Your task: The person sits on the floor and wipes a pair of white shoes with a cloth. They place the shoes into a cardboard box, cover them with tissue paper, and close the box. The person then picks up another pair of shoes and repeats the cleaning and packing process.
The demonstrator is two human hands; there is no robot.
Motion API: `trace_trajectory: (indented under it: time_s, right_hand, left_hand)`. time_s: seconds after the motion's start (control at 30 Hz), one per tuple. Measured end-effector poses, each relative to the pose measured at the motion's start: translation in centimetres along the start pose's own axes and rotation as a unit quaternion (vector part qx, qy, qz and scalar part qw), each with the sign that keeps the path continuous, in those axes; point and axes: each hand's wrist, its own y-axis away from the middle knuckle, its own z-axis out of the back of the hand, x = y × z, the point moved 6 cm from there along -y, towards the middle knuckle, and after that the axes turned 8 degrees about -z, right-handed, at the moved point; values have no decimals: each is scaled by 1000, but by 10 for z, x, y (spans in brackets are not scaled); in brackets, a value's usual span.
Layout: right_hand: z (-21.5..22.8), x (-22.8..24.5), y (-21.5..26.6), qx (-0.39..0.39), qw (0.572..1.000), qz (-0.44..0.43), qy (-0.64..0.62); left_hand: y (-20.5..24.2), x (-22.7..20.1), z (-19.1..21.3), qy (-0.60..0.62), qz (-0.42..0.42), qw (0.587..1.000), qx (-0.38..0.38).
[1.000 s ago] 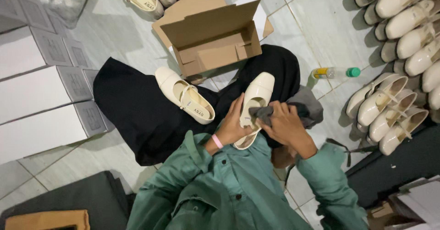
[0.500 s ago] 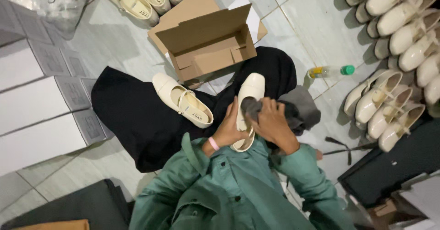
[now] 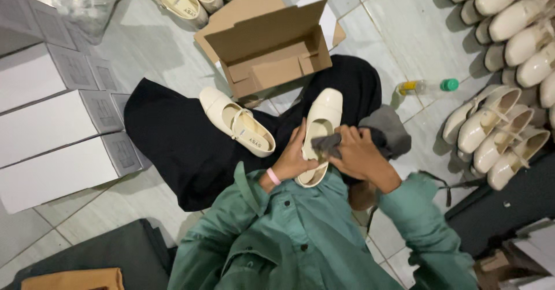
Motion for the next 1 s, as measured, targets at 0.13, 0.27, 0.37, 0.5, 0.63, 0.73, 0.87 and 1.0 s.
trace_trajectory:
  time_s: [0.13, 0.27, 0.37, 0.5, 0.63, 0.73, 0.87, 1.0]
  right_hand:
    - [10, -11, 0, -51, 996, -40, 56]
    - [8, -4, -3, -43, 999, 13, 1]
    - [4, -4, 2, -50, 999, -19, 6]
    - [6, -7, 1, -29, 997, -7, 69]
    - [7, -3, 3, 5, 1000, 18, -3]
    - [14, -9, 0, -21, 999, -32, 16]
    - [21, -7, -3, -113, 988, -93, 40]
    - [15, 0, 6, -93, 991, -88, 27]
  left_hand:
    - [-11, -3, 0, -65, -15, 998, 7]
    - [-7, -5, 2, -45, -12, 999, 1]
    - [-3, -4, 1, -11, -10, 1000, 1]
    - [-11, -6, 1, -79, -24, 997, 12]
    - [-3, -4, 0, -39, 3, 999, 15]
    - [-7, -9, 0, -29, -16, 999, 11]
    - [-13, -9, -2, -55, -18, 998, 11]
    - [-3, -10, 0, -90, -4, 996, 23]
